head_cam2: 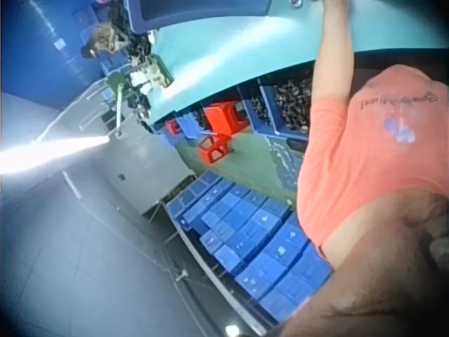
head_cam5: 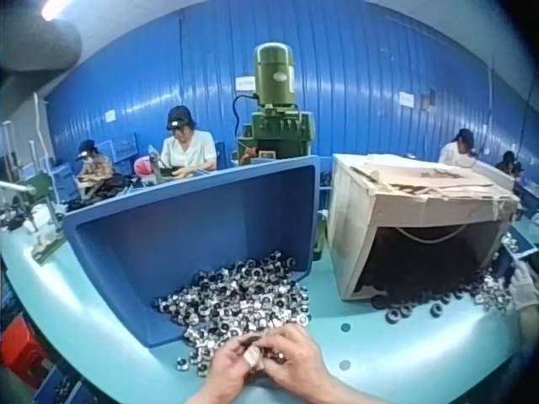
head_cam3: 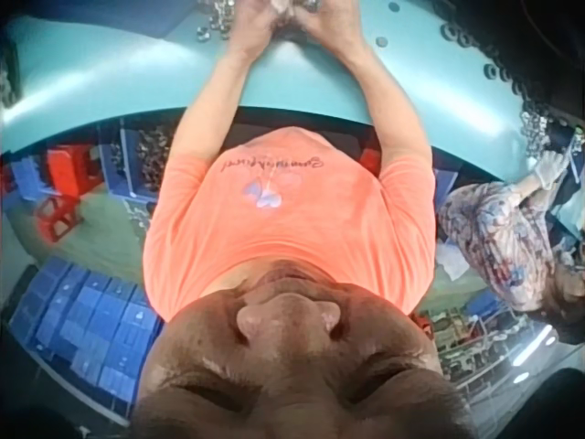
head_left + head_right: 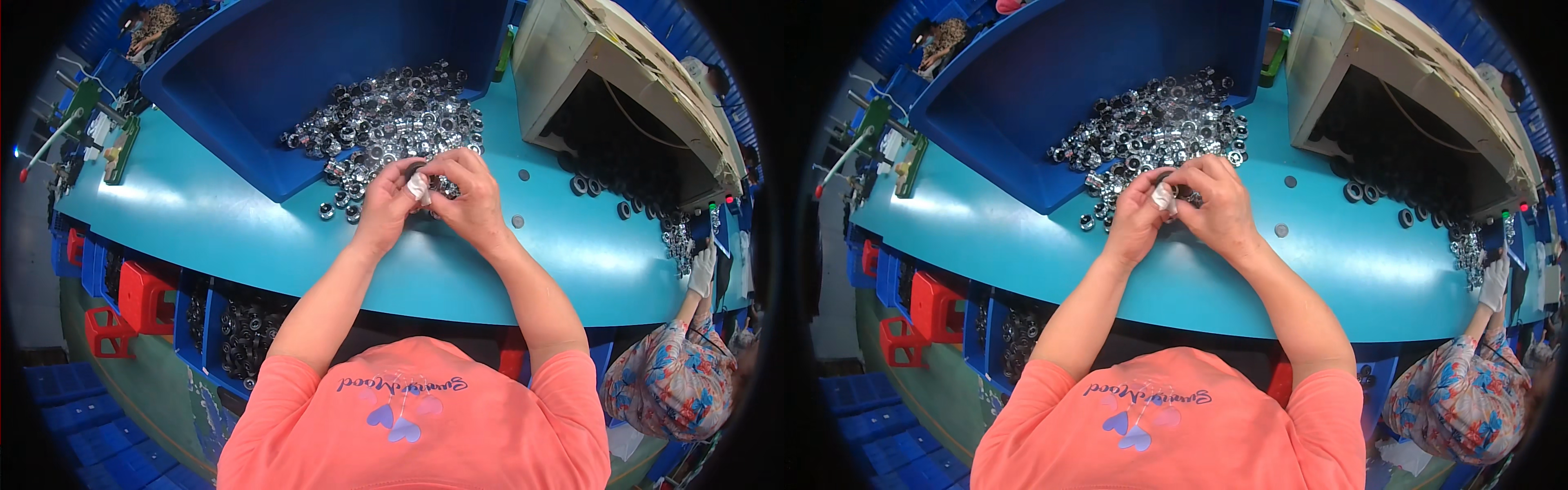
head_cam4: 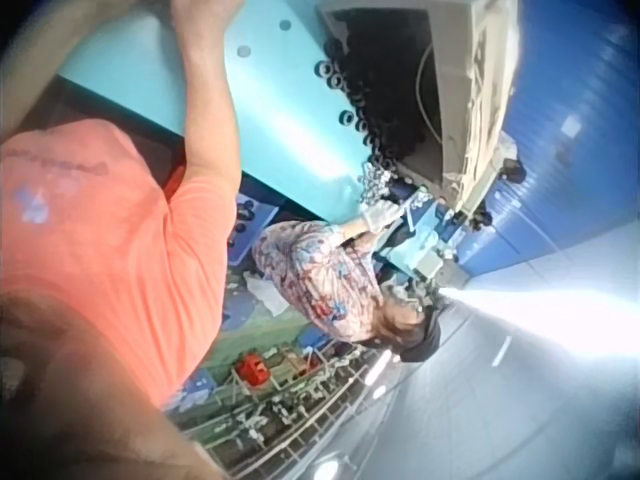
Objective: Assembling small mechanical components by inserting a metal part into a black ring-shaped housing.
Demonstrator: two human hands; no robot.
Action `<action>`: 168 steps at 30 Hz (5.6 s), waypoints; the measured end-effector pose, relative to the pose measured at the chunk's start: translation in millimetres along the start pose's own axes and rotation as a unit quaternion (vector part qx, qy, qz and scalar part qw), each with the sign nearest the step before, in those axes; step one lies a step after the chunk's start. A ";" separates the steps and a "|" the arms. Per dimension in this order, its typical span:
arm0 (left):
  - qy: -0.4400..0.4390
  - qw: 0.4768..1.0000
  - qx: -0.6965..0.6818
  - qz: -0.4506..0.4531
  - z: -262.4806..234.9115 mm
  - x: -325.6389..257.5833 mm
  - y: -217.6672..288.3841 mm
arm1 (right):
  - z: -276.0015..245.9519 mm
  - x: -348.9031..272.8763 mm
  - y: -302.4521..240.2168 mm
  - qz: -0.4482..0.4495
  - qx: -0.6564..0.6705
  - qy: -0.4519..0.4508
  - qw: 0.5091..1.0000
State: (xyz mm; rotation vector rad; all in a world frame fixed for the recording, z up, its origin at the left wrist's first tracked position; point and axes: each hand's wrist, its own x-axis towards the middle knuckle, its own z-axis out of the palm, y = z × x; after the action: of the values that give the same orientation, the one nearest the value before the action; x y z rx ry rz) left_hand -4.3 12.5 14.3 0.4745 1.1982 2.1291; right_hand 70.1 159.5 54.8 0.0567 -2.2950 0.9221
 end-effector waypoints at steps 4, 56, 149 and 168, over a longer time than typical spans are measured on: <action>0.016 0.997 0.074 0.016 -0.3 -0.5 -3.3 | 4.4 -3.9 0.8 0.000 0.001 -0.005 1.000; 0.057 0.861 0.462 0.204 12.2 -11.7 1.8 | 0.0 -1.1 16.3 0.360 0.411 -0.146 0.825; -0.031 0.981 0.184 0.059 -2.8 -10.5 6.4 | -8.4 -1.8 -8.2 0.202 0.284 -0.072 0.934; 0.037 0.986 0.146 0.068 -3.3 -10.9 3.6 | 13.1 -13.7 2.2 0.223 0.225 -0.047 0.947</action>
State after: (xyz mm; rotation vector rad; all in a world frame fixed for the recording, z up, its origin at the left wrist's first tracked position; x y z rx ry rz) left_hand 0.5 1.6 15.6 0.6254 1.5723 2.1063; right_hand 72.9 150.2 38.3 -0.2396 -2.1722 1.6972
